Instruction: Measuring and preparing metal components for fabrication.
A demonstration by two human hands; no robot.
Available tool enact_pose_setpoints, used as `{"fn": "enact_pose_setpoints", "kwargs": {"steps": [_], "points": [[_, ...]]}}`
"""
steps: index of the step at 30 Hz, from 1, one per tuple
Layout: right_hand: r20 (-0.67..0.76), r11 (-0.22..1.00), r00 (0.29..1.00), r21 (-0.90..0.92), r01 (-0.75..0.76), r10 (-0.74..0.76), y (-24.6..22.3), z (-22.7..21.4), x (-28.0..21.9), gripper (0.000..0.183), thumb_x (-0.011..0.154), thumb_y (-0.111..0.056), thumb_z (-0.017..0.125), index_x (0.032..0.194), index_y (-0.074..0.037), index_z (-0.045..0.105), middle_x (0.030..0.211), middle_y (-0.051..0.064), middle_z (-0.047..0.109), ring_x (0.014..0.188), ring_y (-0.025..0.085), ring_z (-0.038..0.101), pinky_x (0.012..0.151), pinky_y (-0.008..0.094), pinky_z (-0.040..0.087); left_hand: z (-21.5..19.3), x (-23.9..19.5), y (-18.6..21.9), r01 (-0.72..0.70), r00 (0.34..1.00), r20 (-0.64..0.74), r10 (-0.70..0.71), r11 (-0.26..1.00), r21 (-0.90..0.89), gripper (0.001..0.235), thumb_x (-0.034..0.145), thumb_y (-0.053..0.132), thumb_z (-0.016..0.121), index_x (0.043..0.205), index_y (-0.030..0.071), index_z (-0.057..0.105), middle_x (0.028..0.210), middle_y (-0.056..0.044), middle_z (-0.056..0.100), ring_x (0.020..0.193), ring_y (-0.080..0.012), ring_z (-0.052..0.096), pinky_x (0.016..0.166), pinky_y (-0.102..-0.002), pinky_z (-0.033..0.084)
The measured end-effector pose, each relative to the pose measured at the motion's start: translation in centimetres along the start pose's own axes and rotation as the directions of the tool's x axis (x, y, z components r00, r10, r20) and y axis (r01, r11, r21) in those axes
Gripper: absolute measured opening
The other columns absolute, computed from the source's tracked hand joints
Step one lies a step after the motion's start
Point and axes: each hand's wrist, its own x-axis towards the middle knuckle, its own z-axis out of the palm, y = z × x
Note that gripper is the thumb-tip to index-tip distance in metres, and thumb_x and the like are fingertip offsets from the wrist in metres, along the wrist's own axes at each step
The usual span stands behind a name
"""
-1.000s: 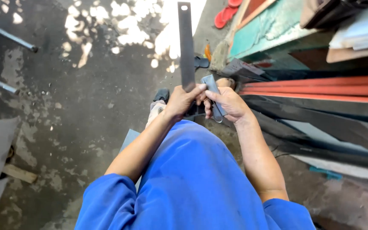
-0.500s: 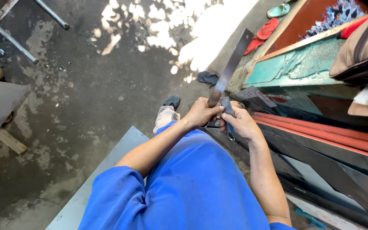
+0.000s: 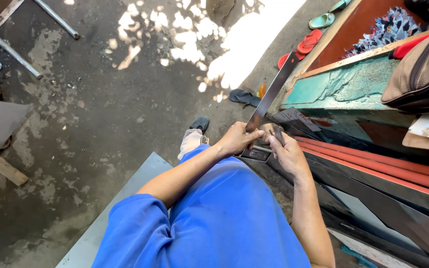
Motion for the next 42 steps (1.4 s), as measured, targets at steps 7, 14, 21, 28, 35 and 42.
{"fn": "enact_pose_setpoints", "kwargs": {"steps": [7,14,21,28,35,42], "points": [[0.026,0.998,1.000,-0.063,0.001,0.000,-0.9,0.7,0.6,0.025,0.104,-0.024,0.057,0.096,-0.001,0.066,0.070,-0.002,0.059,0.063,0.008,0.056,0.059,0.026,0.048,-1.9,0.0,2.3,0.045,0.996,0.074,-0.046,0.999,0.017,0.041,0.092,0.045,0.068,0.082,0.007,0.075,0.054,-0.005,0.064,0.054,-0.0143,0.065,0.057,-0.035,0.052],[-0.004,0.930,1.000,-0.366,-0.017,0.016,-6.8,2.6,-1.2,0.025,0.103,-0.025,0.058,0.103,-0.001,0.066,0.069,0.002,0.053,0.061,0.013,0.051,0.058,0.030,0.045,-2.8,1.4,0.2,0.108,0.993,0.061,-0.105,0.993,-0.044,0.032,0.091,0.037,0.071,0.085,0.007,0.078,0.055,-0.005,0.064,0.053,-0.0125,0.060,0.054,-0.036,0.049],[-0.342,0.975,0.932,-0.139,-0.175,0.118,-5.5,-3.8,-1.5,0.029,0.106,-0.027,0.056,0.098,0.000,0.063,0.070,0.004,0.060,0.058,0.015,0.058,0.055,0.032,0.049,-4.1,1.4,1.4,0.075,0.988,0.134,-0.073,0.997,-0.009,0.029,0.092,0.031,0.072,0.081,0.004,0.076,0.056,-0.003,0.063,0.053,-0.0104,0.058,0.053,-0.033,0.047],[-0.090,0.983,0.995,0.181,-0.031,0.048,-9.4,-3.0,-7.1,0.029,0.098,-0.024,0.062,0.092,0.003,0.070,0.066,0.005,0.067,0.055,0.014,0.063,0.051,0.029,0.050,-4.0,2.0,3.3,0.064,0.968,0.241,-0.074,0.997,0.047,0.034,0.092,0.030,0.072,0.073,0.002,0.070,0.056,-0.002,0.062,0.053,-0.0091,0.056,0.052,-0.032,0.046],[0.062,0.928,0.933,-0.148,-0.342,0.354,-9.5,-0.4,-8.5,0.028,0.098,-0.025,0.062,0.093,0.000,0.074,0.060,0.010,0.061,0.048,0.016,0.048,0.045,0.032,0.038,-1.9,2.5,2.9,0.003,0.934,0.358,-0.017,0.999,0.040,0.042,0.095,0.034,0.074,0.069,0.002,0.066,0.056,-0.003,0.057,0.052,-0.0096,0.051,0.051,-0.032,0.042],[-0.256,0.984,0.965,0.176,-0.018,0.064,-1.1,-0.4,-4.9,0.025,0.100,-0.024,0.062,0.093,-0.001,0.069,0.073,0.005,0.066,0.065,0.012,0.064,0.063,0.027,0.053,-1.6,3.1,3.4,0.093,0.914,0.397,-0.077,0.995,-0.022,0.048,0.092,0.043,0.075,0.066,0.003,0.066,0.056,-0.003,0.061,0.050,-0.0108,0.055,0.047,-0.031,0.041]]}}
